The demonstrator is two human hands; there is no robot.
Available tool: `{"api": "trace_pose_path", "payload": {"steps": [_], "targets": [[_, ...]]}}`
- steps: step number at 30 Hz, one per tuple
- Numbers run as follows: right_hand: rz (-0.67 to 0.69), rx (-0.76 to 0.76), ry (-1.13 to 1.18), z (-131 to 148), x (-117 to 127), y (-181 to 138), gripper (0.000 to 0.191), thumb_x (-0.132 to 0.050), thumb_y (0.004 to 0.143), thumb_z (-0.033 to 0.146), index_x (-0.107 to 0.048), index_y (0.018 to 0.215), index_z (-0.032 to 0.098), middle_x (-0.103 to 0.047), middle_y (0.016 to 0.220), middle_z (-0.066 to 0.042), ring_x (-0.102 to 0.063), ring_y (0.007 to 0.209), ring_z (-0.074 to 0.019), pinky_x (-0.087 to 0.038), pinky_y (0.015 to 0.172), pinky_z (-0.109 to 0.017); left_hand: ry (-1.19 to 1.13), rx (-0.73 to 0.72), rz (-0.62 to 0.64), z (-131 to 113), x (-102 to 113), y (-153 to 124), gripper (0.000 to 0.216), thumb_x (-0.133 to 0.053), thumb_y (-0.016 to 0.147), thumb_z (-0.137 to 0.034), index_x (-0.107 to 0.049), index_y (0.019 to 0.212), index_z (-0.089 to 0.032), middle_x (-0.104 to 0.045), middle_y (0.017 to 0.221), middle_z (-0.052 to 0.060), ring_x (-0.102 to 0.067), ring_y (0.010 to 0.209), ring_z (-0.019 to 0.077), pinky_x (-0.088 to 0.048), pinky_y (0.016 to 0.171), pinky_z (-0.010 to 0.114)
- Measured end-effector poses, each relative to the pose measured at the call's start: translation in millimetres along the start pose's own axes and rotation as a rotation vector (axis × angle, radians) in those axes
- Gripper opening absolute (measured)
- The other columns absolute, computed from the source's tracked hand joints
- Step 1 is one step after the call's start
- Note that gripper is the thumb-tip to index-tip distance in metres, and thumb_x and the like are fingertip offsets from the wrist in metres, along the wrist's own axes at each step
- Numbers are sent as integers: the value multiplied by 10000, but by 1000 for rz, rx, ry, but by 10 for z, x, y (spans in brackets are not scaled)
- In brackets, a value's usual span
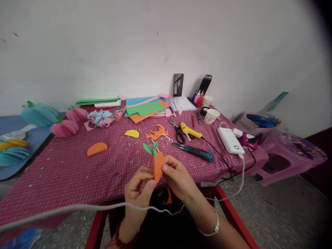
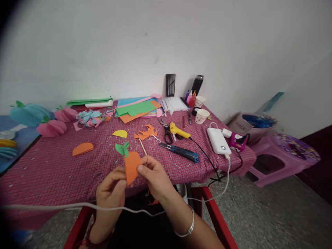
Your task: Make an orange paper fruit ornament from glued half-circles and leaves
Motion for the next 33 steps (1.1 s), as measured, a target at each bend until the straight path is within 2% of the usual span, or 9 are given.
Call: {"api": "trace_pose_path", "payload": {"steps": [3, 6, 8, 11, 19, 23, 26, 29, 33], "targets": [[113, -175, 206, -93, -52, 14, 289, -834, 678, 363, -647, 798, 178, -593, 682, 31, -528, 603, -99, -418, 618, -229, -96, -16, -41, 9, 33, 62, 142, -618, 868, -327, -673, 956, -229, -631, 982, 37, -602, 918, 188, -489, 829, 299], [185, -255, 278, -127, -94, 13, 331, -851, 662, 370, -672, 848, 164, -607, 698, 25, -548, 606, -94, -444, 618, -223, -182, 69, 58, 54, -9, 160, 369, -620, 863, -427, -612, 1188, -252, -616, 1205, 80, -559, 1161, 248, -409, 1037, 392], [202, -270, 280, -140, -101, 18, 323, -848, 668, 368, -669, 835, 159, -606, 691, 26, -552, 600, -90, -457, 622, -221, -248, 130, 161, 71, -69, 207, 487, -654, 833, -464, -559, 1267, -263, -607, 1262, 100, -550, 1206, 271, -404, 1056, 424], [192, -263, 261, -151, -82, 38, 299, -841, 680, 353, -659, 817, 160, -598, 666, 35, -543, 572, -77, -447, 587, -200, -257, 149, 226, 61, -124, 234, 567, -726, 792, -381, -517, 1308, -275, -623, 1258, 105, -573, 1195, 270, -442, 1030, 426], [139, -232, 192, -132, -5, 73, 275, -816, 702, 350, -637, 766, 152, -602, 652, 30, -527, 533, -74, -423, 517, -188, -129, 154, 45, 83, -49, 222, 478, -758, 741, -195, -596, 1187, -251, -679, 1113, 55, -641, 1062, 196, -491, 965, 341], [86, -181, 141, -129, 32, 74, 227, -786, 736, 341, -639, 765, 170, -591, 626, 37, -486, 513, -74, -372, 480, -182, -84, 217, 43, 131, -45, 209, 461, -752, 725, -171, -611, 1159, -240, -687, 1034, 40, -658, 975, 184, -515, 906, 339], [50, -169, 101, -150, 35, 66, 218, -774, 742, 343, -633, 732, 177, -575, 603, 41, -453, 502, -73, -336, 473, -188, -63, 234, 62, 149, -52, 215, 261, -735, 732, -166, -661, 979, -207, -684, 896, 29, -655, 840, 173, -532, 782, 305], [19, -181, 72, -167, 21, 58, 239, -799, 699, 325, -615, 670, 175, -532, 563, 53, -426, 485, -73, -338, 488, -204, -9, 196, 110, 137, -55, 241, 58, -707, 766, -182, -650, 770, -187, -627, 784, 16, -613, 755, 162, -508, 700, 279], [-39, -152, 54, -103, 26, 50, 209, -734, 769, 371, -654, 743, 179, -571, 646, 30, -457, 524, -85, -378, 530, -225, 32, 115, 95, 98, -10, 280, 96, -671, 800, -169, -633, 717, -198, -605, 794, 5, -576, 766, 148, -474, 702, 254]]}}
Point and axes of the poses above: each hand's wrist, its own y-axis towards the middle knuckle, its own x-axis out of the back of the hand, z = x × y, the point moved 5 cm from there along y, towards the middle knuckle
